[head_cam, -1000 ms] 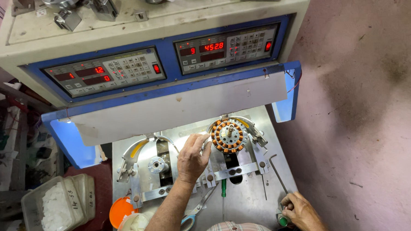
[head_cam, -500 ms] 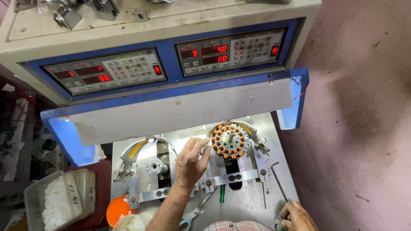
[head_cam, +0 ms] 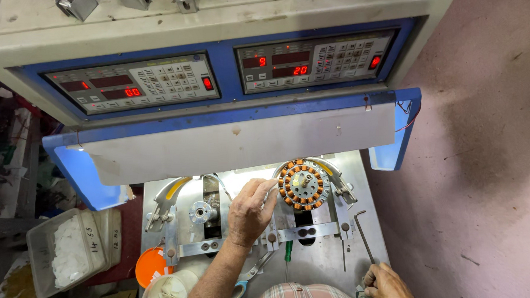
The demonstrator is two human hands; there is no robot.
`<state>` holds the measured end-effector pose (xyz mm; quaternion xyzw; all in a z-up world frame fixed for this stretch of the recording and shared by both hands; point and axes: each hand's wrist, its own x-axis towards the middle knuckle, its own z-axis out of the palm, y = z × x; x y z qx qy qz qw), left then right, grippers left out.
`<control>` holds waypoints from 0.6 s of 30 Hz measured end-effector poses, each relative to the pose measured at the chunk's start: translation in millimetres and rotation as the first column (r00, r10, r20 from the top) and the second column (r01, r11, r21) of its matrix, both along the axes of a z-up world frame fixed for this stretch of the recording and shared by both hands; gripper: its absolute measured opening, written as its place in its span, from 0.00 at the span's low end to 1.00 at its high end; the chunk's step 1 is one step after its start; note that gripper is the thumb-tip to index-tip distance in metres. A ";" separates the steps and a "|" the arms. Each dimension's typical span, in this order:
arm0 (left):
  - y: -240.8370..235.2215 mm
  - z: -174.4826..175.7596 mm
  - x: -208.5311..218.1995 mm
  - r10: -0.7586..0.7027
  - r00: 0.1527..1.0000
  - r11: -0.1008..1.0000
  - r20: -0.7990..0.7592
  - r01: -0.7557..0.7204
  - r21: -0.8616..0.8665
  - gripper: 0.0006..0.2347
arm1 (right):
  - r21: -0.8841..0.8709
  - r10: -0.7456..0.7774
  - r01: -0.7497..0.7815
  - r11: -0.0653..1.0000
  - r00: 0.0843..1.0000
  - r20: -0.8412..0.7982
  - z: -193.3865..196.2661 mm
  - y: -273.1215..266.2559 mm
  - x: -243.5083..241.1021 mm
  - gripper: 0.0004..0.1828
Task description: The person winds copper wire onto a stator using a semi-automatic winding machine, using a small tool to guide the wire and interacting with a digital control panel.
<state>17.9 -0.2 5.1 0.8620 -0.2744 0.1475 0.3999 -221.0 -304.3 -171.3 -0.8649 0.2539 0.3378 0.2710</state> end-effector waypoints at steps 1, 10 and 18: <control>0.0 0.0 0.6 0.009 1.000 1.000 -0.018 -0.009 0.006 0.09 | 0.001 0.012 -0.012 1.000 1.000 -0.005 3.2 0.7 0.8 0.11; 0.3 -2.5 5.1 0.015 0.999 1.000 -0.034 -0.015 0.010 0.10 | -0.094 -0.030 0.081 0.992 0.890 0.455 63.1 4.5 50.6 0.10; 1.6 -9.2 9.9 0.009 1.000 0.999 0.000 -0.009 0.038 0.09 | -0.181 0.112 0.109 0.977 0.458 0.882 136.0 25.6 128.1 0.12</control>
